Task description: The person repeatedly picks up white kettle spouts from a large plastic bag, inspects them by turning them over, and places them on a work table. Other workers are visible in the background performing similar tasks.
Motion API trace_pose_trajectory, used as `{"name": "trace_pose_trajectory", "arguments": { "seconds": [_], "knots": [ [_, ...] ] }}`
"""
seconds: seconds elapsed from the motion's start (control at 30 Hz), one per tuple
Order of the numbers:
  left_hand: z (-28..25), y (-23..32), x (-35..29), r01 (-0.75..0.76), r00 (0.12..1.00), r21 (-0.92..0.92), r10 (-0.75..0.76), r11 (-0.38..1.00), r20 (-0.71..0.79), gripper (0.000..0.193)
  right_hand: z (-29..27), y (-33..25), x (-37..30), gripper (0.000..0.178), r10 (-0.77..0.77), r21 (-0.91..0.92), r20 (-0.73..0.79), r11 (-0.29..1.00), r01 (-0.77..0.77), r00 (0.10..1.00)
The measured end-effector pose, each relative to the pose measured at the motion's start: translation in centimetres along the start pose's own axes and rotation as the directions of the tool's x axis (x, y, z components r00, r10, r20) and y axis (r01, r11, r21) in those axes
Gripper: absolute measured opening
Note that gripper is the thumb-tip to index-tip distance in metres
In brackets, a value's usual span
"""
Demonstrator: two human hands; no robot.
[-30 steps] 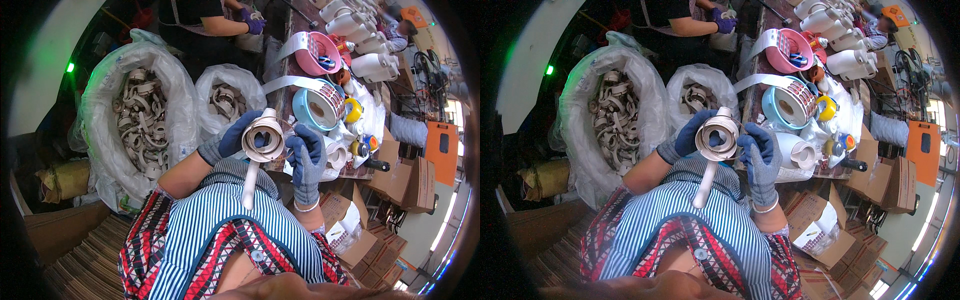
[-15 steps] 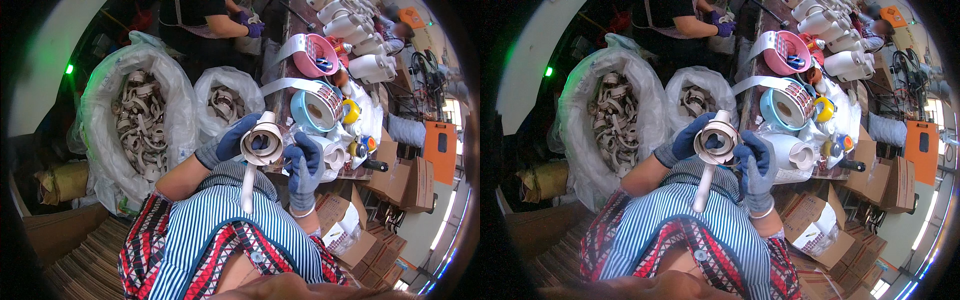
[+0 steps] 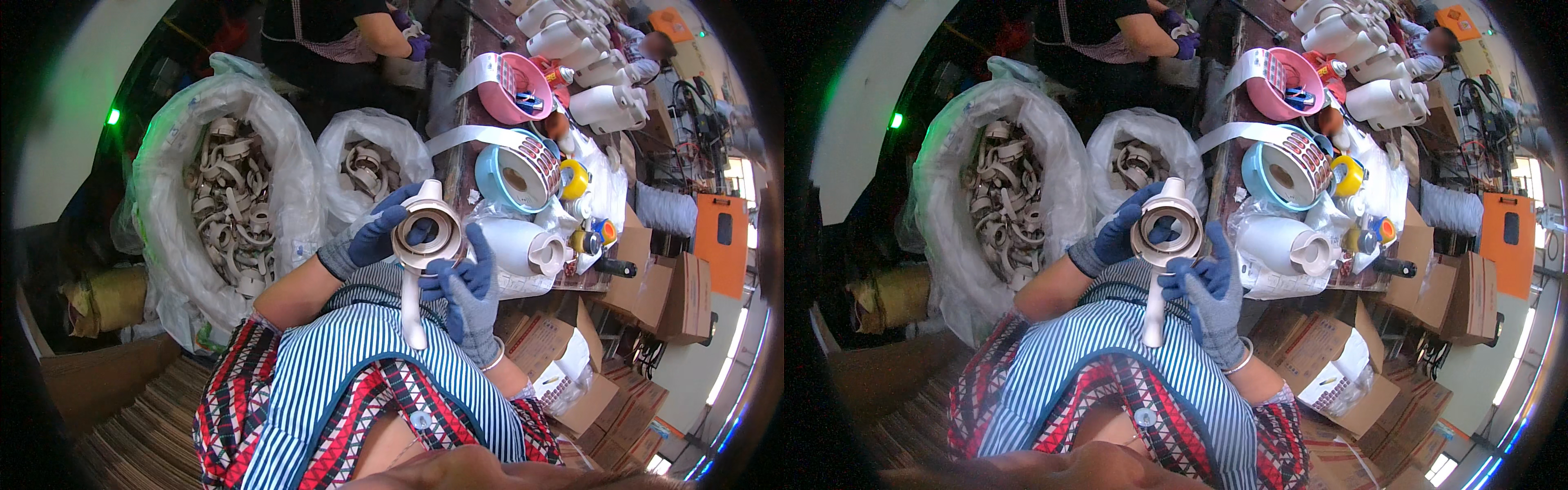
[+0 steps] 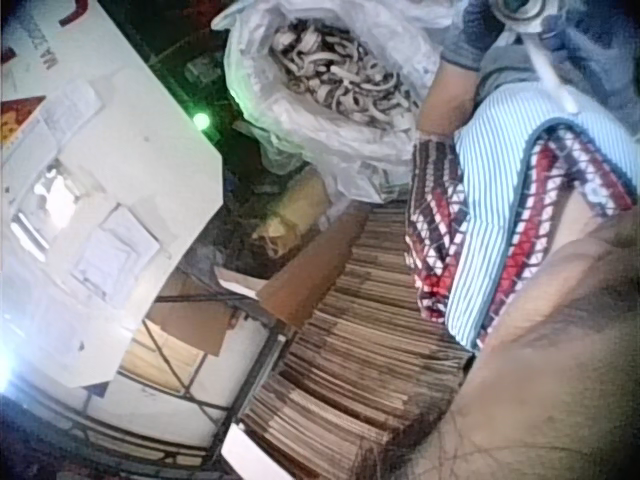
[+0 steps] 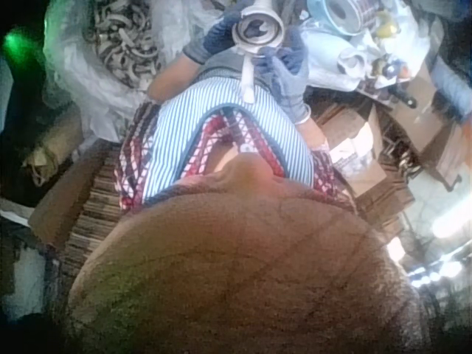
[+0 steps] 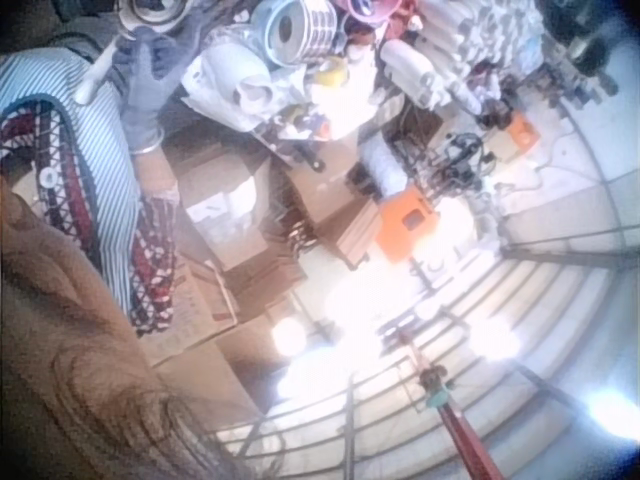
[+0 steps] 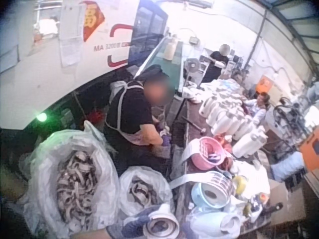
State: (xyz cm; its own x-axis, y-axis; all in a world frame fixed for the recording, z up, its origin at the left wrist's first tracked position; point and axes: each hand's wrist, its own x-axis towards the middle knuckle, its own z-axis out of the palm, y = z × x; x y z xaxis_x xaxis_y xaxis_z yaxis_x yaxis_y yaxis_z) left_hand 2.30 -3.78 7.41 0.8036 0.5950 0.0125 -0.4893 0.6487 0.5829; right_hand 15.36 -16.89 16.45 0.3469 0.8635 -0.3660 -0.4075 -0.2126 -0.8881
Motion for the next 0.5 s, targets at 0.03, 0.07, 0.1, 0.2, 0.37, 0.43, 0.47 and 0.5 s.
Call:
{"name": "trace_pose_trajectory", "arguments": {
  "seconds": [0.03, 0.07, 0.1, 0.2, 0.37, 0.43, 0.47, 0.5],
  "knots": [
    [0.1, 0.0, 0.0, 0.017, 1.000, -0.003, -0.017, 1.000, -0.023, 0.073, -0.2, 0.0, -0.2, 0.072, 0.025, -0.030, 0.042, 0.999, -0.023, 0.999],
    [0.2, 0.0, 0.1, 0.035, 0.998, -0.005, -0.035, 0.999, -0.046, 0.071, -0.7, 0.0, -0.3, 0.074, 0.050, -0.060, 0.083, 0.997, -0.045, 0.995],
    [0.1, 0.0, 0.1, 0.049, 0.996, -0.010, -0.050, 0.999, -0.071, 0.070, -1.1, -0.1, -0.3, 0.076, 0.079, -0.093, 0.125, 0.993, -0.067, 0.989],
    [-0.9, -0.4, 0.1, 0.074, 0.997, -0.044, -0.075, 0.996, -0.033, 0.071, -3.2, -1.4, 0.6, 0.059, -0.118, -0.446, 0.165, 0.877, 0.181, 0.979],
    [-0.9, -0.5, 0.4, 0.097, 0.995, -0.102, -0.097, 0.990, 0.007, 0.064, -2.5, -3.2, 3.4, 0.042, -0.049, -0.388, 0.082, 0.919, 0.078, 0.995],
    [-1.1, -0.5, 0.4, 0.083, 0.997, -0.068, -0.083, 0.994, 0.003, 0.062, -2.4, -3.0, 3.6, 0.041, -0.019, -0.326, 0.073, 0.944, 0.042, 0.997],
    [-1.3, -0.6, 0.4, 0.061, 0.998, -0.019, -0.061, 0.998, 0.017, 0.061, -2.5, -2.8, 3.5, 0.041, -0.036, -0.324, 0.076, 0.944, 0.059, 0.996],
    [-1.5, -0.8, 0.5, 0.037, 0.999, 0.027, -0.038, 0.999, 0.032, 0.061, -2.6, -2.6, 3.4, 0.041, -0.052, -0.324, 0.081, 0.943, 0.075, 0.995]
  ]
}}
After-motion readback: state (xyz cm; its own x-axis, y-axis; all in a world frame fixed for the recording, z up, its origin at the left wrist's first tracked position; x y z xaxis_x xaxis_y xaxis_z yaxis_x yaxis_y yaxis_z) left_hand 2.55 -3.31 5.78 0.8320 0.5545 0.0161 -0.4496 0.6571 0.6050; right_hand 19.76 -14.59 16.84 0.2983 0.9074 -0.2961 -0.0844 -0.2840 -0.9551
